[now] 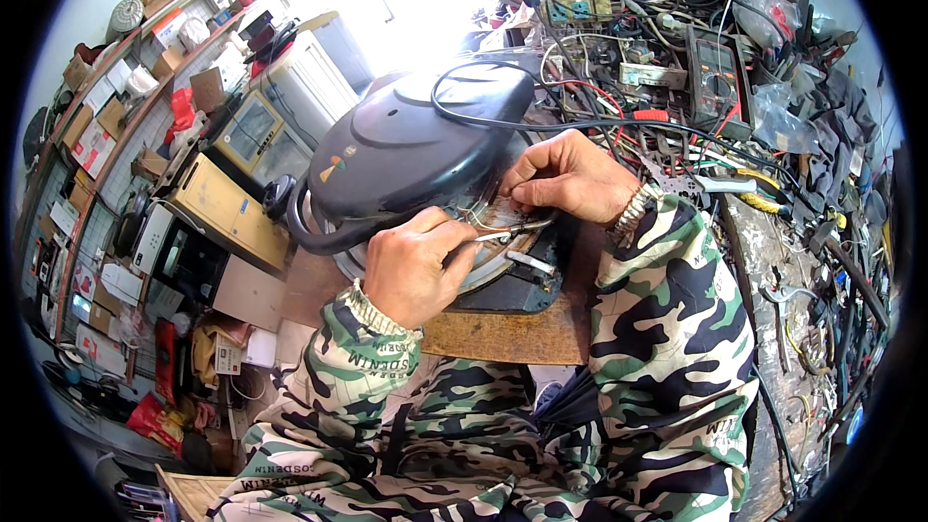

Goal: The person opens the lid of a black electric kettle to inspect the internal wiring and heating element. They then use pliers and a screwdriver to strip and adjust the wires connected to the kettle's base, working on the electrical connections.

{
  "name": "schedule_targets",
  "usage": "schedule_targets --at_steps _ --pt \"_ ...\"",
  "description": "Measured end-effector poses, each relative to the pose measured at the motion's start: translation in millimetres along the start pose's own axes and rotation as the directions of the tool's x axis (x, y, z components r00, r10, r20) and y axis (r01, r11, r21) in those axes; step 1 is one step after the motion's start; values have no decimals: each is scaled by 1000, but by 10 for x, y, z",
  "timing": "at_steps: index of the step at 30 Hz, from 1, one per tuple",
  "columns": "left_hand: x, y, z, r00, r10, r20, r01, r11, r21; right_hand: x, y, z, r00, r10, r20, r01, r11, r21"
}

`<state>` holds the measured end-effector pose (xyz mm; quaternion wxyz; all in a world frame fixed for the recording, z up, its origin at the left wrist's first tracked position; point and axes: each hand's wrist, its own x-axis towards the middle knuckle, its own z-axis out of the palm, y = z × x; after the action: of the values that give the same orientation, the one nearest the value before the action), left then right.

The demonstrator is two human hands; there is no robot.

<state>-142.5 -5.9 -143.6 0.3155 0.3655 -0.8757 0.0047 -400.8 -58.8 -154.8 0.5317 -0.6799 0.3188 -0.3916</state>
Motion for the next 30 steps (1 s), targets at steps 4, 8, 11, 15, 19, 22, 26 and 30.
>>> schedule_targets --at_steps 4,8,11,15,19,22,26,30 --pt "-22 -22 -41 996 -65 63 67 997 -30 30 21 23 1000 -3 7 3 1000 13" --pt "-3 -19 -41 996 -58 68 62 997 -52 15 25 17 1000 9 -4 -9 1000 23" --pt "-7 -23 -31 996 -66 57 70 995 -76 9 11 19 1000 12 -8 -12 1000 24" --pt "-4 -20 -35 997 -66 45 70 994 -88 -9 -27 27 1000 26 -8 -26 999 27" --pt "2 1 -50 997 -69 46 73 994 -84 0 -11 32 1000 21 -5 -21 999 36" --pt "1 -7 -54 998 -61 23 62 994 -93 5 -14 24 1000 6 16 -6 1000 -3" --pt "7 -2 -58 998 -59 36 62 994 -88 -1 -5 17 1000 11 18 -10 1000 -7" --pt "-14 -11 -24 998 -47 35 49 995 -81 -49 -6 -16 1000 -9 -10 9 997 74"
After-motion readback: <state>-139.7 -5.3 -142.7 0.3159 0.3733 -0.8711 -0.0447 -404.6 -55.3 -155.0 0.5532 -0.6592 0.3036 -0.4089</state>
